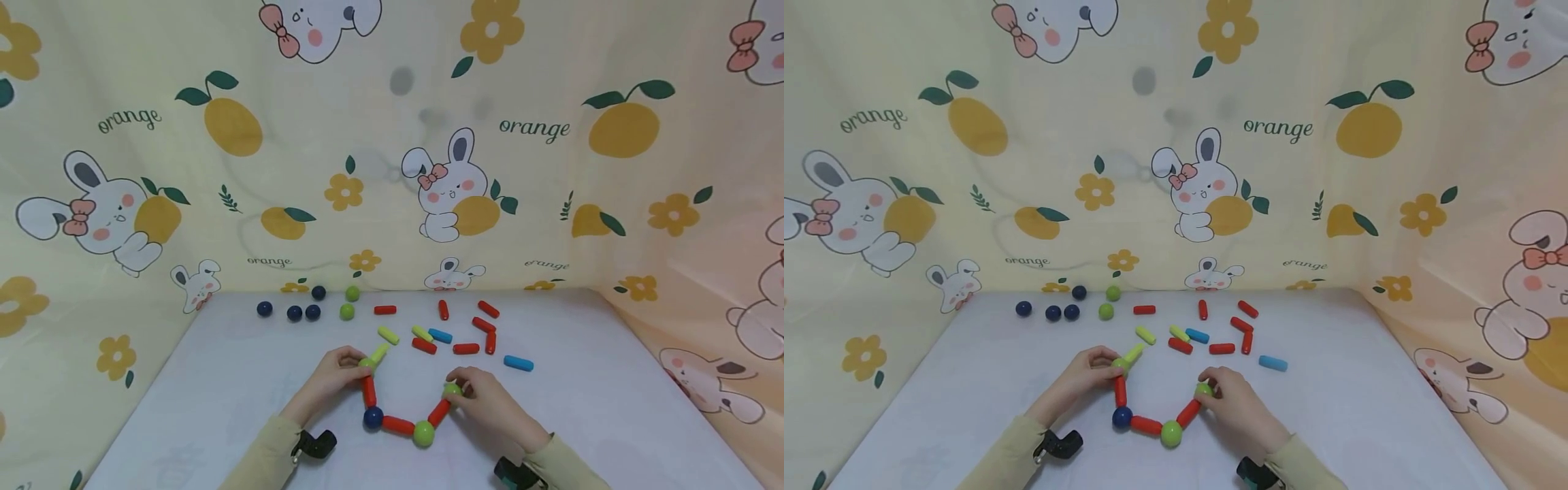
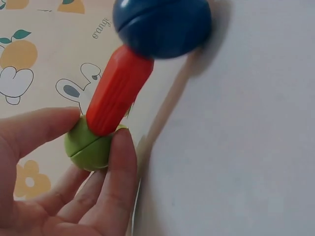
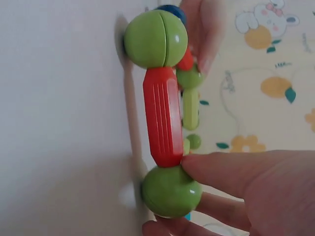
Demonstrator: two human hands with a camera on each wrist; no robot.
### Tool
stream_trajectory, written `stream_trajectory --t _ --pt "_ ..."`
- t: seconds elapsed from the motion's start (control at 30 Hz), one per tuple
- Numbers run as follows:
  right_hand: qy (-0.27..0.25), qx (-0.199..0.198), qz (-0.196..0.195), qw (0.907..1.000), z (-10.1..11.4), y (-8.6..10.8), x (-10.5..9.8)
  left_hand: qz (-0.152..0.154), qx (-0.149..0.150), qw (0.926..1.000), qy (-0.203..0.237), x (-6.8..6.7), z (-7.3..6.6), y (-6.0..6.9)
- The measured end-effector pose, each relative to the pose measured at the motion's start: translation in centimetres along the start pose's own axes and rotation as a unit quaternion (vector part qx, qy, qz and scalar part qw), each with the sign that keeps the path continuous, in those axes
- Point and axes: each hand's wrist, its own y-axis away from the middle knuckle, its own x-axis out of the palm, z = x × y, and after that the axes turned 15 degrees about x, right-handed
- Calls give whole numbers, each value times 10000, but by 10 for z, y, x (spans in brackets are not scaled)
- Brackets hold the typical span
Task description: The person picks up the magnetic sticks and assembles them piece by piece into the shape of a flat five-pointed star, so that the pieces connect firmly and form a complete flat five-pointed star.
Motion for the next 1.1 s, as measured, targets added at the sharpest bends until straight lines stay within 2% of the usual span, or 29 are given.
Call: stream_trajectory --t 0.2,0.37,0.6,0.73,0.9,1.0,1.1 --pt "-544 316 -251 9977 -6 -8 -6 -18 -44 9996 -281 -1 1 5" --pt "-824 549 -392 9943 -10 -19 -10 365 34 9965 -748 -3 -2 13" --pt "-1010 415 -526 9926 -13 -31 -14 987 -133 9931 -615 1 -10 23" --pt "-1045 330 -717 9914 -7 -31 -13 1062 -126 9929 -525 2 -11 25" --pt "-1100 -190 -1124 9874 15 -24 -8 973 -112 9951 -156 -1 -9 26" --pt "-1248 -484 -860 9873 29 -21 0 916 -44 9958 -25 -4 -8 26" --pt "-1352 -669 -180 9884 41 -19 13 896 31 9960 15 -5 -7 26"
